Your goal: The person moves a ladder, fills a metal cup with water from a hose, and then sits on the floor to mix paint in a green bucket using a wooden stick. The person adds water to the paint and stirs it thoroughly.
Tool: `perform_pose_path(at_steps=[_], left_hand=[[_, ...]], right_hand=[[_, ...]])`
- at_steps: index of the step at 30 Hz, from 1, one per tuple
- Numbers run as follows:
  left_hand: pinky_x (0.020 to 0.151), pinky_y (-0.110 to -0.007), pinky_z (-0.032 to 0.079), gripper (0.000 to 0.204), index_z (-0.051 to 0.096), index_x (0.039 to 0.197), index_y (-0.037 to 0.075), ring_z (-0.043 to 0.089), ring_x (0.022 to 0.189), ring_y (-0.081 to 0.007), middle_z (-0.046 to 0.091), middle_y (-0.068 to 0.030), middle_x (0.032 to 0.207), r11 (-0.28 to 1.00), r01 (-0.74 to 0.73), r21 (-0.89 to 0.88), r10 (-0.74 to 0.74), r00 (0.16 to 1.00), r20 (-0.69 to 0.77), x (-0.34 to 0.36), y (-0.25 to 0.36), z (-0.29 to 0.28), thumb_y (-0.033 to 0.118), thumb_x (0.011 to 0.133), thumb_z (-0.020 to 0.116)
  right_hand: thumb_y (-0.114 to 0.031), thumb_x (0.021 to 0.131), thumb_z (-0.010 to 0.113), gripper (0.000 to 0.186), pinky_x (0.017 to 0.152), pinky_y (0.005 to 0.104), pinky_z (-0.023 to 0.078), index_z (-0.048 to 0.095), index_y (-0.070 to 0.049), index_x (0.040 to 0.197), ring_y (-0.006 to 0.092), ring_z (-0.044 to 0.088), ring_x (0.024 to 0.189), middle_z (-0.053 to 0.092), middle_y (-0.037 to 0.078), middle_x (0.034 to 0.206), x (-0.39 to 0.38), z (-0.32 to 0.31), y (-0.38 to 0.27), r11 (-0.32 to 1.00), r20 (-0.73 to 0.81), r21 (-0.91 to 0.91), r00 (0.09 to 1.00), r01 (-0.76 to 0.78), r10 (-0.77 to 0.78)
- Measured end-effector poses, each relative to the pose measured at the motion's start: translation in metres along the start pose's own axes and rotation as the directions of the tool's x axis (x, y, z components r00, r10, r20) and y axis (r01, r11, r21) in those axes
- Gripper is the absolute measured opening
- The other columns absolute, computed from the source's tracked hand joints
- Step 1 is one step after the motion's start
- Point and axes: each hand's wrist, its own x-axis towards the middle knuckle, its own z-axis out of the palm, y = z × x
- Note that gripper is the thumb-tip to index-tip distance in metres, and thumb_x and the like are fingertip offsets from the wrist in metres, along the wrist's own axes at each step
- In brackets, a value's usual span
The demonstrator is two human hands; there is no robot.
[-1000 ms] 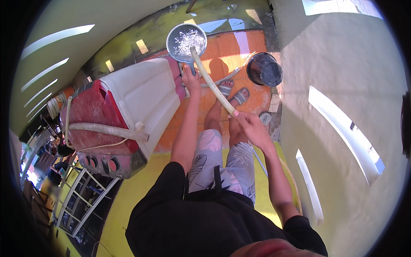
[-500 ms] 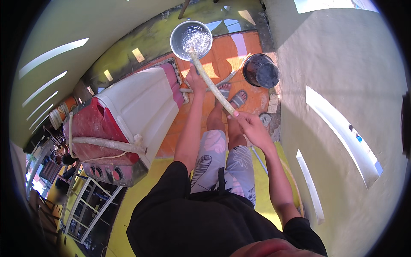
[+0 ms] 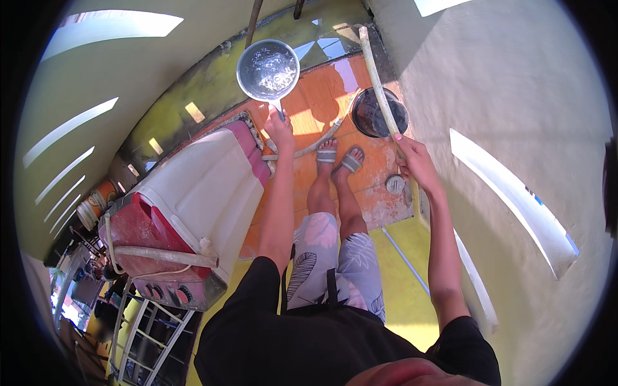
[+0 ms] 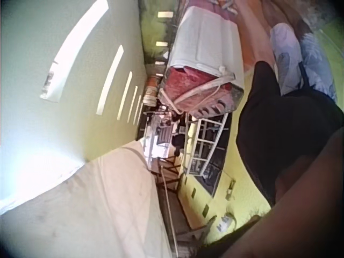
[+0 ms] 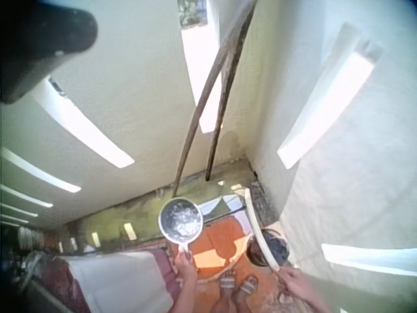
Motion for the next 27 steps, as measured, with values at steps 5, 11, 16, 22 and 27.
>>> perform_pose_path(at_steps=[5, 11, 16, 22, 27], left_hand=[[0.037, -0.023, 0.019, 0.044, 0.050, 0.073, 0.006, 0.031, 0.039, -0.0041, 0.036, 0.0043, 0.051, 0.997, -0.066, 0.038, 0.065, 0.997, 0.047, -0.008, 0.013, 0.000, 0.042, 0.097, 0.049], [0.036, -0.023, 0.018, 0.044, 0.044, 0.070, 0.010, 0.026, 0.040, -0.0033, 0.030, 0.0059, 0.051, 0.985, -0.079, 0.151, 0.069, 0.995, 0.075, -0.024, 0.004, -0.010, 0.042, 0.098, 0.053], [0.036, -0.024, 0.016, 0.044, 0.041, 0.070, 0.012, 0.023, 0.039, -0.0035, 0.027, 0.0064, 0.052, 0.972, -0.059, 0.228, 0.047, 0.997, 0.056, -0.057, 0.001, -0.023, 0.044, 0.098, 0.052], [0.036, -0.023, 0.016, 0.043, 0.041, 0.074, 0.012, 0.023, 0.040, -0.0025, 0.029, 0.0067, 0.052, 0.983, -0.089, 0.163, 0.081, 0.995, 0.055, -0.127, 0.024, -0.034, 0.047, 0.097, 0.053], [0.036, -0.023, 0.015, 0.044, 0.041, 0.073, 0.012, 0.023, 0.040, -0.0022, 0.029, 0.0075, 0.052, 0.978, -0.119, 0.169, 0.113, 0.993, 0.045, -0.198, 0.055, -0.059, 0.047, 0.097, 0.055]], right_hand=[[-0.029, 0.095, 0.058, 0.030, 0.044, 0.0282, 0.040, 0.060, -0.003, 0.110, 0.0085, 0.045, 0.051, 0.046, -0.002, 0.063, 0.168, -0.037, 0.069, 0.990, -0.045, -0.139, 0.999, 0.014, -0.021], [-0.010, 0.084, 0.053, 0.038, 0.086, 0.0453, 0.054, 0.055, 0.004, 0.120, 0.0406, 0.066, 0.092, 0.067, 0.023, 0.096, 0.327, -0.076, 0.191, 0.759, -0.365, -0.621, 0.929, -0.196, -0.059], [-0.010, 0.079, 0.059, 0.054, 0.099, 0.0427, 0.045, 0.049, 0.003, 0.130, 0.0401, 0.054, 0.118, 0.052, 0.028, 0.128, 0.313, -0.067, 0.249, 0.798, -0.551, -0.565, 0.816, -0.208, -0.177], [-0.004, 0.085, 0.059, 0.046, 0.097, 0.0372, 0.044, 0.049, -0.002, 0.130, 0.0327, 0.055, 0.112, 0.051, 0.017, 0.124, 0.119, -0.025, 0.251, 0.781, -0.545, -0.516, 0.569, 0.352, -0.616], [-0.002, 0.088, 0.053, 0.035, 0.102, 0.0383, 0.039, 0.055, -0.002, 0.123, 0.0322, 0.049, 0.122, 0.052, 0.018, 0.128, -0.163, -0.020, 0.273, 0.903, -0.658, -0.196, 0.631, 0.383, -0.410]])
